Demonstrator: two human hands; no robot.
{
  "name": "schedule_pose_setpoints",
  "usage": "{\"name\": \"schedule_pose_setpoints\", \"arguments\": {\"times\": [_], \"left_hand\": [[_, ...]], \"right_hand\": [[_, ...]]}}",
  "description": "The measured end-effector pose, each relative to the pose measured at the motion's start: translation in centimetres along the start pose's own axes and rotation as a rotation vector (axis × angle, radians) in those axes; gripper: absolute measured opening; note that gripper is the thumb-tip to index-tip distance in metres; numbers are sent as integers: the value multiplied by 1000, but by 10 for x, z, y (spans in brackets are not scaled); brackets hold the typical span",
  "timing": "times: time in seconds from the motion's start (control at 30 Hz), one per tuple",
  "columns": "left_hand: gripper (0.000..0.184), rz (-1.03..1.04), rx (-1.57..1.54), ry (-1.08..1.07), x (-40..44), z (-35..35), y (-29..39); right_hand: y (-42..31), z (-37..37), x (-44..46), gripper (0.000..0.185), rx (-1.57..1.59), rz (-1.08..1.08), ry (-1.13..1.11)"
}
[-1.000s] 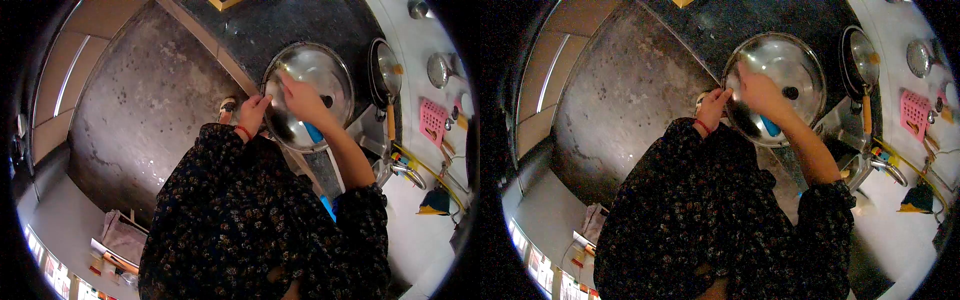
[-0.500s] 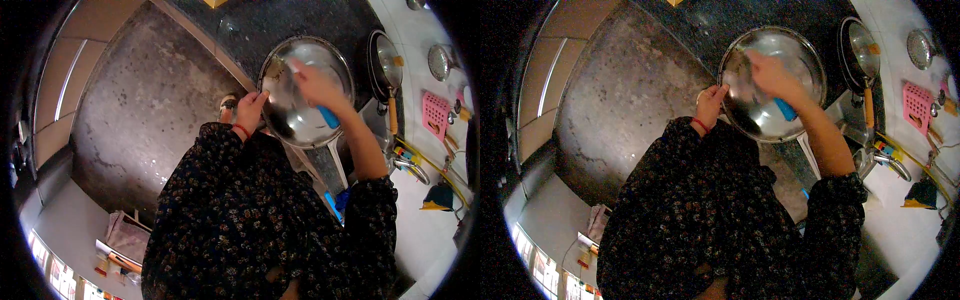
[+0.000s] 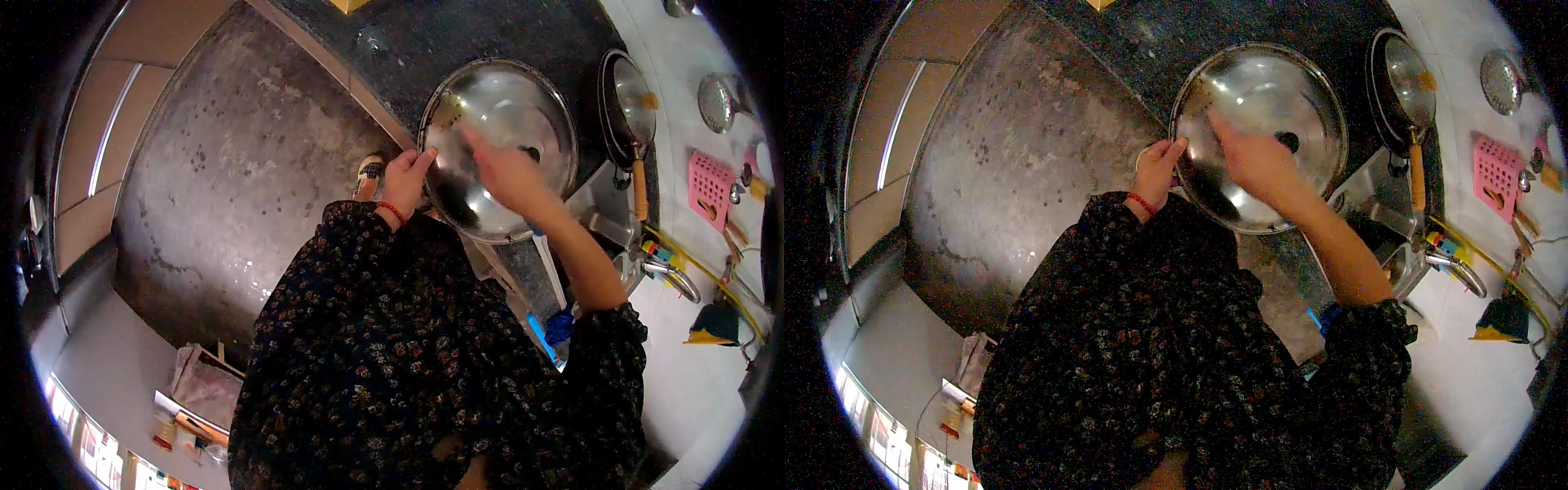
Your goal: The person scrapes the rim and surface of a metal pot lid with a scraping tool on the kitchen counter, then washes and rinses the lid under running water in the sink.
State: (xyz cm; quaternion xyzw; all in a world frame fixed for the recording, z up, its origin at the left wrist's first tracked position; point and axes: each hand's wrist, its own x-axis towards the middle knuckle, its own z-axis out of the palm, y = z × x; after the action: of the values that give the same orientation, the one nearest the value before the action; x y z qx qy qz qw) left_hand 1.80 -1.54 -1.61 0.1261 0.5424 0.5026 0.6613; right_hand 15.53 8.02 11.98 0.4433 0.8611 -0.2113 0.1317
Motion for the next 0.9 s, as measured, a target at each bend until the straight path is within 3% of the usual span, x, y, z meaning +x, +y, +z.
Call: {"name": "schedule_pose_setpoints", "arguments": {"times": [0.13,0.23,0.37,0.53,0.57,0.63,0.67,0.73,0.77,0.8,0.9], "left_hand": [[22,-45,46,-5,0,-4,-1],[22,-98,30,27,0,-1,4],[23,-124,-7,31,-7,-2,7],[27,-106,7,15,6,-6,-5],[28,-36,147,71,10,-7,-6],[31,102,426,186,21,-9,-8],[38,46,320,198,22,-10,-4],[51,-63,105,213,18,-10,29],[53,-70,74,210,18,-11,36],[55,-74,43,209,18,-12,42],[56,-48,84,126,8,-21,40]], "right_hand": [[1,-12,8,59,-64,126,-54],[-22,-7,-6,52,-65,48,-197],[6,-6,11,51,27,118,84],[-18,2,-4,47,-89,55,-145],[-20,5,-4,47,-98,54,-189],[5,8,6,45,-57,62,14],[18,7,10,45,-36,68,113],[34,-8,20,44,144,103,115],[36,-18,23,43,232,119,115],[23,-35,26,44,454,328,-18],[16,-47,43,39,575,407,10]]}}
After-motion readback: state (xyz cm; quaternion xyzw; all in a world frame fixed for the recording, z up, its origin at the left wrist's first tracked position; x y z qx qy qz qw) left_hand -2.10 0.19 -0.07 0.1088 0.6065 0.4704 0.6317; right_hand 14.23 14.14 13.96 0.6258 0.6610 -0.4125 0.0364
